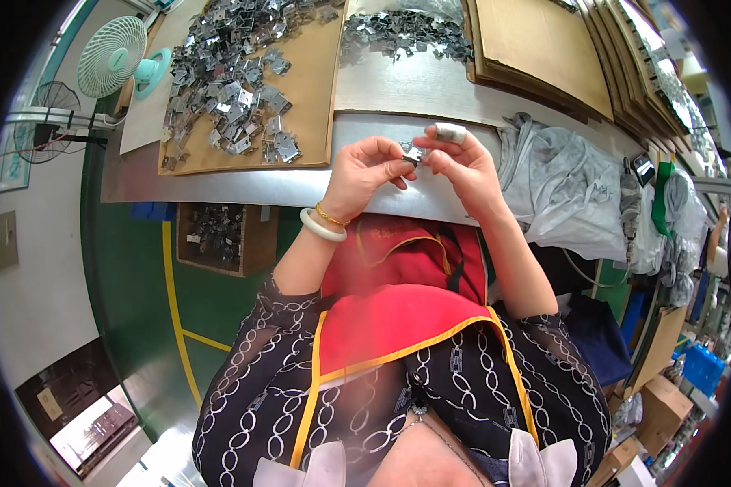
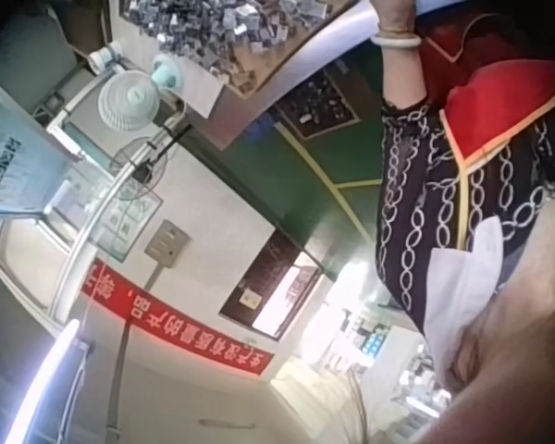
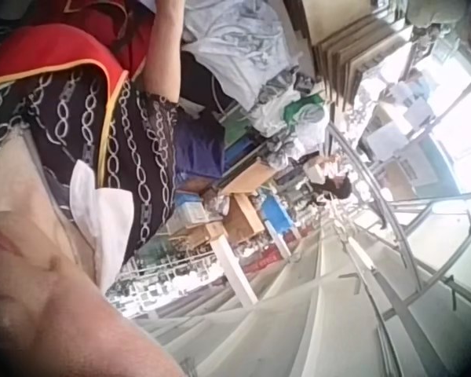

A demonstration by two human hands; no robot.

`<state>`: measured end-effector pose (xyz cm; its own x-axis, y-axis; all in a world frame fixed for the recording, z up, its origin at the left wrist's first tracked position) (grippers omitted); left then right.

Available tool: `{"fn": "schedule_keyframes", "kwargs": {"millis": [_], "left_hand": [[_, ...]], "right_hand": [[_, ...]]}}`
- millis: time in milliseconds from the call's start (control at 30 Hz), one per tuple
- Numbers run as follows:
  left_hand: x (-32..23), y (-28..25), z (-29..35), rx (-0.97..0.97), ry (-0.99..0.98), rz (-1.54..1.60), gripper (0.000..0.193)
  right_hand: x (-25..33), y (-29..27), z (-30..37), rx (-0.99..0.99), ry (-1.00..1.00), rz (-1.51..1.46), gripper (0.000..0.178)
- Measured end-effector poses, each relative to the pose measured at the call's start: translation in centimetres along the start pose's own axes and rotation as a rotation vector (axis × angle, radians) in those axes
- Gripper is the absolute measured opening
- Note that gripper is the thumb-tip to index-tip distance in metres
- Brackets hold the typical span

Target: Assembling small metal and plastic components into sets at a factory workstation.

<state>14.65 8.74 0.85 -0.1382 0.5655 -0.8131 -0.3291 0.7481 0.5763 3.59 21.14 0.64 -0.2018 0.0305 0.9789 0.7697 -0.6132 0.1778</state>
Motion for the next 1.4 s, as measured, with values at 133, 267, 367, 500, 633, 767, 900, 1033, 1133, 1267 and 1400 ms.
{"fn": "schedule_keyframes", "kwargs": {"millis": [133,267,367,500,633,767,900,1033,1133,1267,1400], "left_hand": [[0.0,0.6,0.2,0.02,-0.04,0.004,0.01],[0.5,1.6,0.4,0.084,-0.104,0.131,0.012],[0.3,1.4,0.6,0.025,-0.068,0.031,0.012],[-0.1,1.5,0.6,-0.005,0.006,0.002,0.009],[0.3,2.5,0.5,0.001,0.023,0.041,0.012],[1.6,1.6,0.5,-0.035,-0.005,0.122,0.012],[0.9,1.1,1.0,-0.099,0.082,0.003,0.011],[-0.3,2.2,1.4,-0.068,0.23,-0.38,0.009],[-1.3,2.3,1.8,-0.031,0.307,-0.601,0.014],[-1.7,1.5,1.7,0.077,0.271,-0.624,0.017],[-7.2,-1.5,-0.2,0.006,0.611,-1.165,0.018]], "right_hand": [[1.6,1.2,0.3,0.121,-0.065,-0.094,0.041],[2.1,0.6,0.4,0.107,-0.1,-0.019,0.035],[3.8,-0.1,0.4,0.061,-0.226,0.372,0.035],[8.7,2.6,2.6,-0.018,-0.826,1.018,0.025],[3.2,-0.3,2.7,-0.186,-0.253,0.287,0.02],[0.0,-0.7,3.0,-0.182,-0.133,0.022,0.018],[1.4,-0.7,2.6,-0.17,-0.259,0.356,0.025],[4.3,0.1,2.6,-0.208,-0.478,0.746,0.033],[4.4,0.8,3.0,-0.202,-0.472,0.787,0.034],[2.8,0.9,2.2,-0.131,-0.355,0.764,0.034],[1.4,-0.6,1.9,-0.135,-0.209,0.541,0.033]]}}
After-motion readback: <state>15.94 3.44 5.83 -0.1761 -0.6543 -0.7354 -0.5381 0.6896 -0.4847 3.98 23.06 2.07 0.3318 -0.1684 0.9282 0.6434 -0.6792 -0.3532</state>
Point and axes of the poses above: each hand's wrist, its own z-axis away from the middle knuckle, its own y-axis out of the palm, x = y × z, the point moved 8 cm from there along -z, towards the middle knuckle, and after that the axes turned 10 degrees about z, right-handed, at the moved point
